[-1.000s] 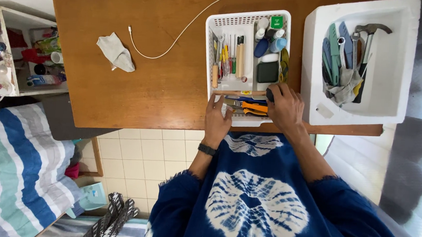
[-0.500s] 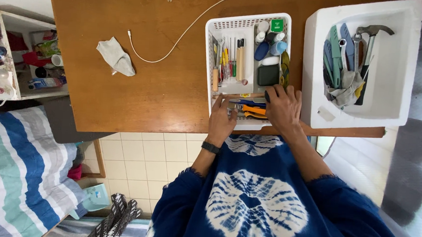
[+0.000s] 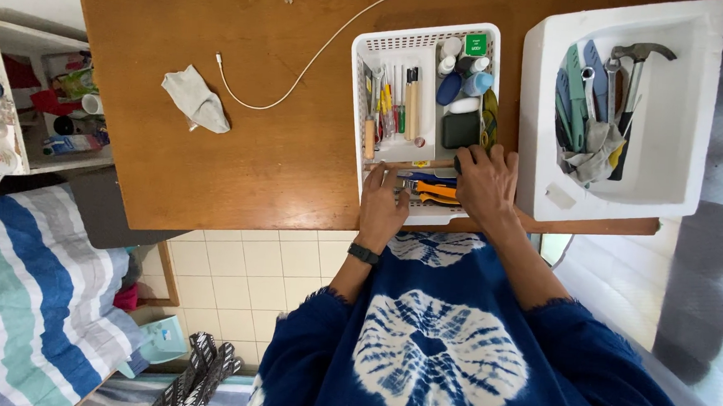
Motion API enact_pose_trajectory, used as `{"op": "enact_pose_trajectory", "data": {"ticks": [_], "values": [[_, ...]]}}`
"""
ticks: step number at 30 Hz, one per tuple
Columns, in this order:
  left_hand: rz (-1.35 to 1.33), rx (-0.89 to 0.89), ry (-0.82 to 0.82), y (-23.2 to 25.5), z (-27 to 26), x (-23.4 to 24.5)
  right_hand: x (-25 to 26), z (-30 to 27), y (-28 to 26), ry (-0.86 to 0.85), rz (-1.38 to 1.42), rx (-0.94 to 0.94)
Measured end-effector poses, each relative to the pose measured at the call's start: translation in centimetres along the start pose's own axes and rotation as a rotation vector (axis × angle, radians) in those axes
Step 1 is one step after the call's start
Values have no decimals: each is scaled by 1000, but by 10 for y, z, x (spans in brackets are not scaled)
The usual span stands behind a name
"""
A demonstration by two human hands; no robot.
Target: The person wipes several tools with a cloth, including a paintbrush, a mallet, and a hammer, then places them back into a white basket on a wooden table.
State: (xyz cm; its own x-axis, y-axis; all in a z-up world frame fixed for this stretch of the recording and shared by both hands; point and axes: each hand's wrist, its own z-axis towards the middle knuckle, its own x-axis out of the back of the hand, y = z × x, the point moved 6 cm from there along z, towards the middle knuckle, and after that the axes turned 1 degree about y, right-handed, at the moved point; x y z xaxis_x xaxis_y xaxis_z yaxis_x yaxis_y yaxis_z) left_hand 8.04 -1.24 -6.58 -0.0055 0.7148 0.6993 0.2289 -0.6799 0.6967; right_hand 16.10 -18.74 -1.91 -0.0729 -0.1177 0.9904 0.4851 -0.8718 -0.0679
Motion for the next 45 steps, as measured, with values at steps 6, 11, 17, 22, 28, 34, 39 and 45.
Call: {"op": "enact_pose_trajectory", "data": {"ticks": [6, 11, 17, 22, 28, 34, 39, 45], "values": [[34, -15, -9, -3, -2, -3, -8, -5, 3, -43, 3, -20], [23, 2, -20, 5, -4, 6, 10, -2, -2, -59, 38, -52], [89, 39, -15, 18, -8, 15, 2, -9, 2, -71, 76, -71], [138, 11, 40, 18, -10, 14, 0, -13, 2, -74, 68, -84], [129, -3, 72, 10, -16, 12, -3, -21, 6, -79, 86, -92], [96, 1, 89, 27, -21, 24, 6, -19, 3, -67, 91, -92], [55, -106, 209, 39, -25, 29, 12, -28, 9, 90, 122, -59], [-73, -126, 181, 55, -21, 12, 43, -45, 48, 304, 195, -170]]}}
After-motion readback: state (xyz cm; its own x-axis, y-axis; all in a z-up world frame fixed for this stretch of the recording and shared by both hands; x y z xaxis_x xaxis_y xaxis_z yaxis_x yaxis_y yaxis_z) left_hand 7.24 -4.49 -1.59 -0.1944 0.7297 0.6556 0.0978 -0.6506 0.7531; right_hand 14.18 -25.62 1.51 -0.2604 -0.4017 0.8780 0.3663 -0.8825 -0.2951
